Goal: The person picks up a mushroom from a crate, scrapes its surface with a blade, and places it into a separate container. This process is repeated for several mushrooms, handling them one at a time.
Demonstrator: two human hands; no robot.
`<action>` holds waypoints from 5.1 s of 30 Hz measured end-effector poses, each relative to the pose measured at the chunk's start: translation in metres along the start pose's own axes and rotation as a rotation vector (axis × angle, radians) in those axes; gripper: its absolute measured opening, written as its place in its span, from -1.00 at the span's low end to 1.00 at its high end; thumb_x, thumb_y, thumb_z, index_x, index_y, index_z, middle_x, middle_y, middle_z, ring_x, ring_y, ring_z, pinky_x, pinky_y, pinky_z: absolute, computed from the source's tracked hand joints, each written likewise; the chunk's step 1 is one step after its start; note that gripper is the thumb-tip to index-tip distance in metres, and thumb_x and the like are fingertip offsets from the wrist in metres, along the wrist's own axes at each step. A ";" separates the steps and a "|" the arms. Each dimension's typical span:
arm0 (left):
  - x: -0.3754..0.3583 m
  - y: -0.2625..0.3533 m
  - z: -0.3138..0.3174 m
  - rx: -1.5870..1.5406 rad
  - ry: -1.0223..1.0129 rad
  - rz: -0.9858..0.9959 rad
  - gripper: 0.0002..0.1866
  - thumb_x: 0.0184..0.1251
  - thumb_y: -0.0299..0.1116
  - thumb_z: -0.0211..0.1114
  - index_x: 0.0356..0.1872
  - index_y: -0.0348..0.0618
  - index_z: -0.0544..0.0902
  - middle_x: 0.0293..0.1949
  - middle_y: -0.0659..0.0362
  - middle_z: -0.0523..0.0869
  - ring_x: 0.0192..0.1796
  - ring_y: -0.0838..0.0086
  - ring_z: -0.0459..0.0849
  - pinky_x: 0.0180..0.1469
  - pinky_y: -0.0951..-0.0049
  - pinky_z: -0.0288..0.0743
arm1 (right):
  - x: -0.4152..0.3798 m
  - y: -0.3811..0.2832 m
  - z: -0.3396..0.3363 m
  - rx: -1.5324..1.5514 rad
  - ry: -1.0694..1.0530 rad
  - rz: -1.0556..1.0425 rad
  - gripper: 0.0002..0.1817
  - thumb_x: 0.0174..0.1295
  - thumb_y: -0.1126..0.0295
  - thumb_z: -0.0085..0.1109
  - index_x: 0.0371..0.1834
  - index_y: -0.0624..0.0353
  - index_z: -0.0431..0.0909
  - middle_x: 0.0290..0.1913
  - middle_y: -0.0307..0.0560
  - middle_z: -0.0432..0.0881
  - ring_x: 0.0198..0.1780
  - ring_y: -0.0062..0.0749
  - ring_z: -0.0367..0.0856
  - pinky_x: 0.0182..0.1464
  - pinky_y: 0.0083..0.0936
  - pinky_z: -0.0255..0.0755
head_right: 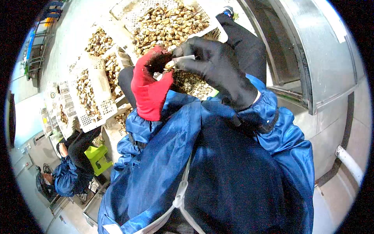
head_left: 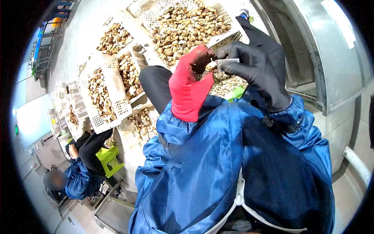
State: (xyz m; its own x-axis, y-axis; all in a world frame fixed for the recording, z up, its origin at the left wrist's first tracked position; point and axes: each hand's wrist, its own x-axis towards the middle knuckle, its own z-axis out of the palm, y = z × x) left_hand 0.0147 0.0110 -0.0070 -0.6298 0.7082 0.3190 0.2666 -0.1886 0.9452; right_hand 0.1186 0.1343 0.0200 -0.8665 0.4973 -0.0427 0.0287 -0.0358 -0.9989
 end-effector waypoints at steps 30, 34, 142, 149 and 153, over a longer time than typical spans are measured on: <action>0.009 0.017 -0.005 -0.047 0.003 -0.365 -0.41 -0.05 -0.58 0.29 0.10 -0.32 0.32 -0.10 0.11 0.55 -0.05 0.46 0.51 0.05 0.50 0.38 | -0.002 0.013 -0.001 -0.178 -0.006 -0.235 -0.84 -0.01 0.43 0.16 -0.44 0.30 0.46 -0.28 -0.08 0.54 -0.21 -0.46 0.47 -0.14 -0.57 0.32; 0.007 0.017 -0.002 -0.065 0.019 -0.319 -0.40 -0.10 -0.62 0.29 0.08 -0.32 0.32 -0.09 0.10 0.54 -0.04 0.44 0.51 0.05 0.49 0.38 | -0.002 0.005 0.001 -0.298 -0.016 -0.220 -0.86 0.02 0.44 0.10 -0.38 0.27 0.49 -0.35 -0.15 0.54 -0.31 -0.58 0.48 -0.27 -0.62 0.33; 0.001 0.015 -0.009 -0.219 -0.200 -0.660 -0.57 0.24 -0.36 0.10 0.12 -0.32 0.36 -0.05 0.14 0.55 -0.03 0.54 0.47 0.05 0.57 0.31 | 0.001 0.016 0.001 -0.185 0.104 -0.299 -0.87 0.11 0.47 0.07 -0.29 0.25 0.52 -0.35 -0.12 0.59 -0.37 -0.53 0.52 -0.30 -0.61 0.40; 0.000 0.014 -0.008 0.074 -0.204 -0.426 -0.49 0.09 -0.58 0.23 0.13 -0.32 0.36 -0.04 0.16 0.53 0.02 0.55 0.45 0.09 0.57 0.29 | -0.007 -0.004 -0.003 -0.337 -0.079 -0.338 -0.90 0.06 0.50 0.13 -0.48 0.30 0.43 -0.15 -0.02 0.53 -0.09 -0.34 0.48 -0.03 -0.52 0.31; -0.005 0.011 -0.007 0.194 -0.250 -0.494 -0.47 0.05 -0.58 0.26 0.12 -0.30 0.37 -0.06 0.16 0.54 -0.02 0.55 0.47 0.04 0.59 0.32 | -0.005 0.000 -0.003 -0.428 -0.114 -0.398 -0.86 0.00 0.47 0.17 -0.48 0.31 0.43 -0.16 0.02 0.52 -0.11 -0.29 0.48 -0.08 -0.51 0.31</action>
State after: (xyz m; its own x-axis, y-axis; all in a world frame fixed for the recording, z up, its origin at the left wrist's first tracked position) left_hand 0.0152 0.0004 0.0025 -0.5285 0.8239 -0.2045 0.1285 0.3158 0.9401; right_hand 0.1244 0.1349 0.0198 -0.8992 0.3041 0.3146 -0.1311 0.4988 -0.8567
